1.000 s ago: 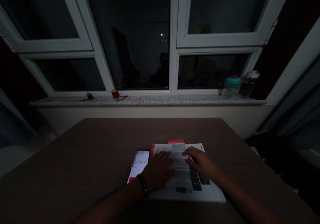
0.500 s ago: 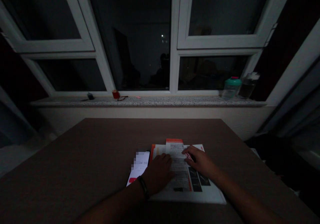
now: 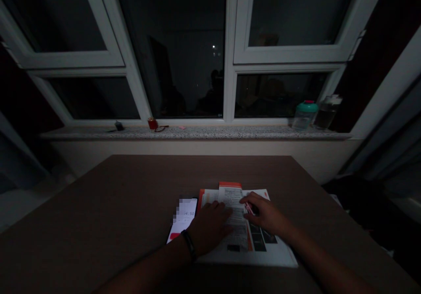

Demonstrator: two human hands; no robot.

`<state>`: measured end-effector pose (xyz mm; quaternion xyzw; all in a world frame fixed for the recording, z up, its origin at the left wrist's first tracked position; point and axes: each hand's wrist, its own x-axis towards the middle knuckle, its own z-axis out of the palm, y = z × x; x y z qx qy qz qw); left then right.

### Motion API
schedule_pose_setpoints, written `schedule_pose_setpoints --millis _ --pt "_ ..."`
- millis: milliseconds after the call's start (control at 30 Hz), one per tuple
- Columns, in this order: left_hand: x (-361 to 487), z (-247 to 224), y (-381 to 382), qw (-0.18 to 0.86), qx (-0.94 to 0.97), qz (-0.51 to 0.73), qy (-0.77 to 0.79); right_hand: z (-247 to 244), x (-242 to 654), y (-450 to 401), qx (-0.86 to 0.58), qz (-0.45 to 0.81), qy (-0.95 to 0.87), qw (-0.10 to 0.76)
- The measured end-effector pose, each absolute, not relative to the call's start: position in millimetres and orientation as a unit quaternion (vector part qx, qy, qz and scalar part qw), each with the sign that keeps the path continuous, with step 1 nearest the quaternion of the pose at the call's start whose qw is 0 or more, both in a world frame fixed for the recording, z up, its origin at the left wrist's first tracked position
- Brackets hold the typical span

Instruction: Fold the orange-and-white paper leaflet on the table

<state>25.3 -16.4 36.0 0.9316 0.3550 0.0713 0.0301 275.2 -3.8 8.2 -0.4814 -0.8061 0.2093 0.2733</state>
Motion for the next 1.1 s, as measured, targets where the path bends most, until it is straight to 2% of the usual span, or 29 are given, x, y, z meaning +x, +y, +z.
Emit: schedule_pose_setpoints --millis 300,733,1100 --pt "25.3 37.2 -17.4 0.015 0.919 0.076 0.388 8.7 270.8 -0.1 -0.509 0.191 -0.785 0.297" --pt "26.8 38.1 -13.7 0.067 0.933 0.088 0.341 3.9 264.4 0.4 -0.500 0.316 -0.712 0.378" --pt "26.8 35.5 -12.0 0.060 0.938 0.083 0.331 5.2 259.7 1.5 -0.554 0.219 -0.731 0.333"
